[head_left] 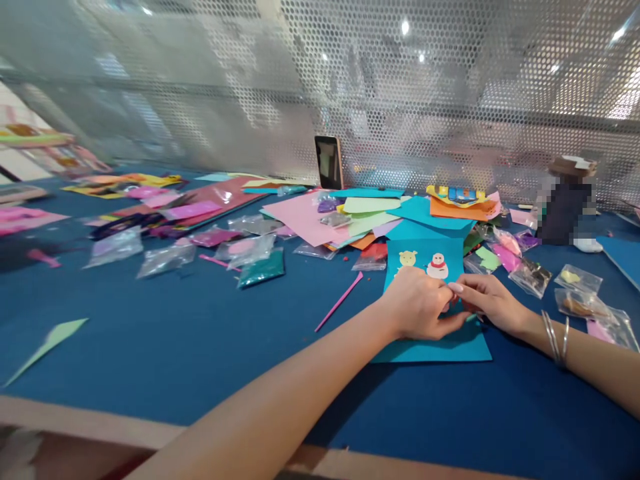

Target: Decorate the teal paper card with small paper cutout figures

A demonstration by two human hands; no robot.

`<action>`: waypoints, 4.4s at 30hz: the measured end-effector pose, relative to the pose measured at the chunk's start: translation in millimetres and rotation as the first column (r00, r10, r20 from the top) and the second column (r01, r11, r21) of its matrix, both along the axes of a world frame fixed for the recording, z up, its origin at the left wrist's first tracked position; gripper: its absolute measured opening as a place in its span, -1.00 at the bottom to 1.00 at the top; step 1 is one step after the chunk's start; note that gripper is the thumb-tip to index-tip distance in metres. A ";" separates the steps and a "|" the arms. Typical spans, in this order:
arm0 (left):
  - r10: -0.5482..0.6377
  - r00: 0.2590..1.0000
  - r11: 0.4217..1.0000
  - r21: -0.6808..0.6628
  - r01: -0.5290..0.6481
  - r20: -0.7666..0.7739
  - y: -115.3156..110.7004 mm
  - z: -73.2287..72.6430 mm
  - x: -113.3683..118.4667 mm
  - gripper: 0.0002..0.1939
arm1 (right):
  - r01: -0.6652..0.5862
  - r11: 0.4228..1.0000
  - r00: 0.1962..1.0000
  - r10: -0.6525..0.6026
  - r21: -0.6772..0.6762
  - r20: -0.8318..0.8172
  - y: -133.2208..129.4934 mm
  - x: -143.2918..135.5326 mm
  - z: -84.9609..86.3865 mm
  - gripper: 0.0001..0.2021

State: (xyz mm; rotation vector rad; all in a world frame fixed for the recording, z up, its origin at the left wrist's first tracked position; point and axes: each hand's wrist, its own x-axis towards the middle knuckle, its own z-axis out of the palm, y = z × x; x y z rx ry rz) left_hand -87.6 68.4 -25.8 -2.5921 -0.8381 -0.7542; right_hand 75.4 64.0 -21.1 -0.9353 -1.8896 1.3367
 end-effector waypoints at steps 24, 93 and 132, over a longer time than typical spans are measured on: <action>-0.060 0.998 0.997 0.056 0.059 0.015 2.2 2.2 -0.4 -0.73 | 0.197 0.973 0.977 -0.205 -0.118 -0.056 6.7 2.5 -11.9 -0.57; 0.027 0.978 0.944 -0.317 -0.093 -0.207 -7.4 15.9 -0.3 -0.75 | -0.131 0.953 0.930 0.023 0.272 0.367 -2.8 4.2 -2.4 -0.50; 0.298 0.951 0.946 -0.111 -0.306 -0.079 1.0 7.8 -1.3 -0.63 | 0.085 0.966 0.989 -0.111 0.244 0.097 -5.9 5.1 -9.1 -0.62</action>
